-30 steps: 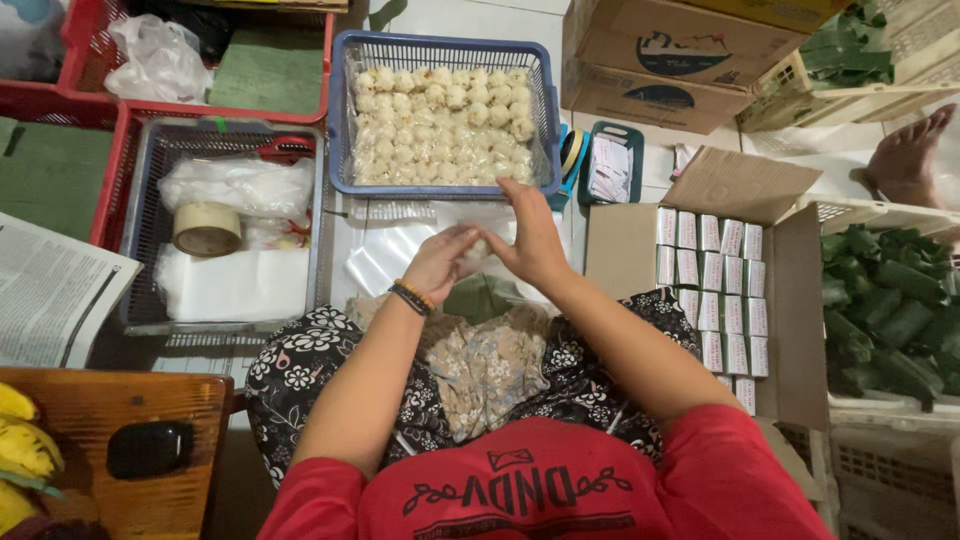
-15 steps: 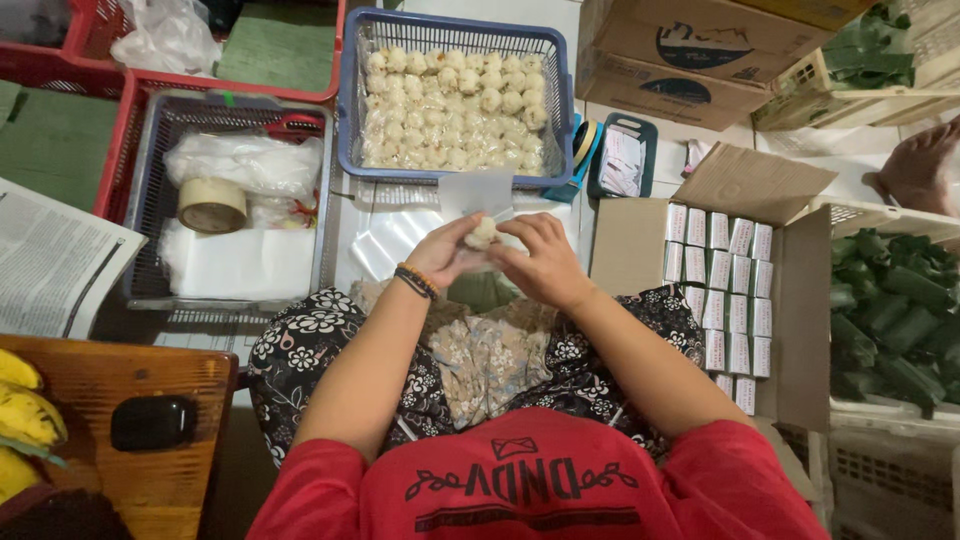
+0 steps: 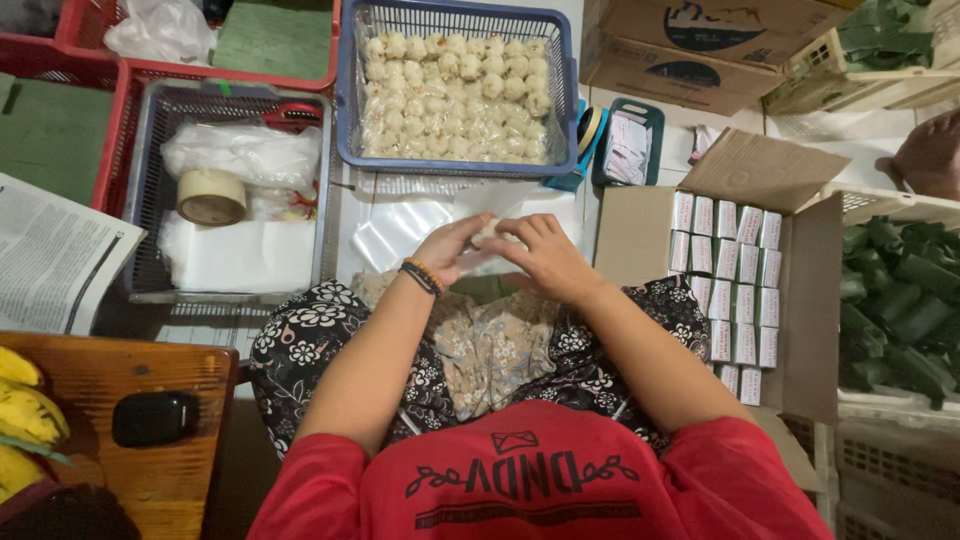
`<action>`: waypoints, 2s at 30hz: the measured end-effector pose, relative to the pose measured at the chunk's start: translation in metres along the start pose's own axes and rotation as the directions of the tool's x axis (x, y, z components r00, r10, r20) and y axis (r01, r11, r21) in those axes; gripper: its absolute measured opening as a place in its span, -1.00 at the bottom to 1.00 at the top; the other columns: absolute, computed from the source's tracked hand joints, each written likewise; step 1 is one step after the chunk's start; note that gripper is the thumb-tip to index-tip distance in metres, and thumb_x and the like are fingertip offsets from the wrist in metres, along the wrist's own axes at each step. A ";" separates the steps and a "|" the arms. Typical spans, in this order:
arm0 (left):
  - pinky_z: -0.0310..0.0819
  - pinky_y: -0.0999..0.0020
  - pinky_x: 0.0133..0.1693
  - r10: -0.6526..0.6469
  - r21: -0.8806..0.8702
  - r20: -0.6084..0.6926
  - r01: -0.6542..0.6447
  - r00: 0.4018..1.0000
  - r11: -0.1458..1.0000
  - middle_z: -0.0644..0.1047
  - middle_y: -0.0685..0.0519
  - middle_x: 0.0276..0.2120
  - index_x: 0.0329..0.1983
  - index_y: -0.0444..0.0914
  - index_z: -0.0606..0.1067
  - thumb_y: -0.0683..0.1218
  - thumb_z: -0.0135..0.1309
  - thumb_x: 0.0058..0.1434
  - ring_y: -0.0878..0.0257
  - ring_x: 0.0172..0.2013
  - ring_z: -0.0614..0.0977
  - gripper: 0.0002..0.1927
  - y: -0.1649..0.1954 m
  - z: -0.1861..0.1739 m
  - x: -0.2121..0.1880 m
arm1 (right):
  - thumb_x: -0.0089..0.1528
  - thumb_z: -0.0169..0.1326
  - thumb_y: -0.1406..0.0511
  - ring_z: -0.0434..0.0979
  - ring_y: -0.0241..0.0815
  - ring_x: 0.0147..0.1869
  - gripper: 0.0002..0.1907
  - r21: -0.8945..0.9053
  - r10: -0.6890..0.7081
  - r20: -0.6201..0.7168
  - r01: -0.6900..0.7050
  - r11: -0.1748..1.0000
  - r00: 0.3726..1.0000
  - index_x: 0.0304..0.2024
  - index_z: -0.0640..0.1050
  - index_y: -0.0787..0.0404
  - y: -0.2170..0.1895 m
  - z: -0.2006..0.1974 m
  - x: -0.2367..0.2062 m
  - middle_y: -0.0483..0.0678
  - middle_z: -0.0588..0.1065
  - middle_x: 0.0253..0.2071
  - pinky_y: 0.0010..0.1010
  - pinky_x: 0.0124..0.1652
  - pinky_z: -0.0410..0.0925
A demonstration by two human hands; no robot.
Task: The person wraps small white food items in green leaves, places them in plastic bags, and seals them with labels. The wrapped items are then placed into a cardboard box.
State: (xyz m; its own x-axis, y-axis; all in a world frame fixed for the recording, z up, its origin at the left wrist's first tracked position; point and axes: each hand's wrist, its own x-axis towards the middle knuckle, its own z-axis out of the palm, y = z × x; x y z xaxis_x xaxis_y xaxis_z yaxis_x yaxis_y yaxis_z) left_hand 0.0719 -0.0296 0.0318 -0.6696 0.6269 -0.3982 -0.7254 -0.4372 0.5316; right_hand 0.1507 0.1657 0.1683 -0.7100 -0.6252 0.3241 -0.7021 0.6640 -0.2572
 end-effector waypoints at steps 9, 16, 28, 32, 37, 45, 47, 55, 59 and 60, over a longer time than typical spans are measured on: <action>0.65 0.25 -0.09 0.049 0.185 -0.077 -0.034 0.996 0.982 0.59 0.00 -0.03 0.10 -0.32 0.53 0.08 0.17 0.24 0.21 -0.10 0.66 -0.52 -0.018 0.029 -0.008 | 0.29 0.20 0.32 0.53 -0.37 -0.27 -0.87 0.728 0.727 0.073 -0.536 0.429 0.682 -0.16 0.61 0.26 0.042 0.076 -0.020 -0.12 0.61 -0.33 -0.51 -0.26 0.40; 0.66 0.27 -0.10 0.053 0.051 -0.013 -0.052 0.999 0.997 0.60 -0.04 -0.06 0.08 -0.35 0.53 0.05 0.15 0.33 0.20 -0.12 0.69 -0.58 -0.046 0.015 0.006 | 0.28 0.26 0.30 0.41 -0.33 -0.39 -0.77 0.615 0.782 0.032 -0.629 0.476 0.623 -0.10 0.54 0.29 0.048 0.085 -0.021 -0.07 0.49 -0.46 -0.44 -0.38 0.28; 0.64 0.22 -0.13 0.086 -0.063 -0.164 -0.097 0.983 0.993 0.58 -0.05 -0.10 -0.02 -0.39 0.51 -0.25 0.00 0.29 0.22 -0.17 0.66 -0.78 -0.037 -0.021 0.024 | 0.12 0.25 0.38 0.44 0.08 0.13 -0.58 0.068 0.015 -0.111 -0.008 0.998 0.994 0.02 0.47 0.20 0.005 0.034 0.003 0.03 0.47 0.05 -0.10 0.10 0.29; 0.59 0.21 -0.11 0.143 -0.088 -0.106 -0.153 0.984 0.984 0.58 -0.09 -0.09 0.05 -0.40 0.48 -0.24 -0.04 0.29 0.13 -0.14 0.65 -0.72 -0.032 -0.011 0.018 | 0.18 0.30 0.35 0.49 0.05 0.09 -0.62 0.224 0.183 -0.085 -0.160 0.961 0.979 0.04 0.53 0.16 0.007 0.043 -0.003 -0.02 0.52 -0.01 -0.17 0.07 0.36; 0.52 0.33 -0.09 0.198 -0.158 0.035 -0.191 0.979 0.969 0.58 -0.07 0.02 0.34 -0.29 0.39 -0.06 -0.08 0.32 0.17 -0.08 0.62 -0.48 -0.016 0.014 -0.002 | 0.19 0.31 0.34 0.52 -0.01 0.04 -0.61 0.530 0.434 -0.141 -0.303 0.792 0.890 0.07 0.57 0.23 0.017 0.045 -0.009 0.05 0.50 -0.06 -0.30 0.07 0.38; 0.40 0.35 0.22 0.391 0.406 0.267 -0.471 0.881 0.783 0.39 0.00 0.31 0.62 -0.19 -0.01 -0.27 0.16 0.25 0.29 0.18 0.50 -0.07 0.004 0.046 -0.026 | 0.11 0.46 0.24 0.47 -0.08 0.07 -0.49 0.527 0.649 -0.164 -0.490 0.694 0.743 0.01 0.53 0.25 0.038 0.050 -0.018 0.00 0.52 -0.01 -0.30 0.12 0.36; 0.44 0.39 0.17 0.365 0.403 0.247 -0.438 0.898 0.804 0.42 0.00 0.29 0.62 -0.12 -0.06 -0.27 0.17 0.23 0.33 0.14 0.53 -0.03 0.009 0.049 -0.028 | 0.01 0.52 0.19 0.41 -0.06 0.11 -0.27 0.423 0.634 -0.285 -0.499 0.756 0.719 0.13 0.46 0.26 0.038 0.046 -0.019 0.04 0.44 0.06 -0.30 0.12 0.34; 0.50 0.45 0.08 0.276 0.479 0.225 -0.353 0.934 0.804 0.53 0.01 0.12 0.63 -0.04 -0.13 -0.27 0.16 0.26 0.34 0.03 0.57 0.00 0.007 0.047 -0.026 | 0.04 0.46 0.24 0.49 -0.09 0.13 -0.27 0.803 0.631 0.067 -0.417 0.426 0.773 0.20 0.48 0.36 0.057 0.032 -0.024 0.07 0.50 0.08 -0.27 0.15 0.38; 0.56 0.39 -0.02 0.264 0.342 0.119 -0.289 0.957 0.894 0.54 0.01 -0.01 0.62 -0.10 -0.12 -0.26 0.13 0.26 0.31 -0.09 0.60 -0.03 -0.009 0.044 -0.012 | 0.23 0.36 0.30 0.59 -0.16 -0.08 -0.62 0.660 0.579 0.019 -0.445 0.605 0.815 0.07 0.64 0.30 0.050 0.031 -0.026 -0.03 0.57 -0.11 -0.40 -0.04 0.47; 0.59 0.38 -0.07 0.242 0.301 0.049 -0.246 0.969 0.921 0.55 0.01 -0.06 0.61 -0.12 -0.12 -0.25 0.12 0.25 0.30 -0.14 0.61 -0.04 -0.012 0.044 -0.007 | 0.25 0.33 0.31 0.59 -0.15 -0.10 -0.62 0.595 0.572 -0.008 -0.456 0.662 0.820 0.09 0.63 0.28 0.044 0.031 -0.024 -0.02 0.56 -0.10 -0.40 -0.06 0.46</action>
State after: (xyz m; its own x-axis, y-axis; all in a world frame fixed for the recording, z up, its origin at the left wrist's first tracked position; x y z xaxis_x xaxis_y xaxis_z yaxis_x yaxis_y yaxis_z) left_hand 0.0923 -0.0005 0.0612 -0.8167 0.5334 -0.2202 -0.4561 -0.3629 0.8126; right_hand 0.1354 0.1974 0.1210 -0.9835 -0.1303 0.1258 -0.1736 0.4801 -0.8598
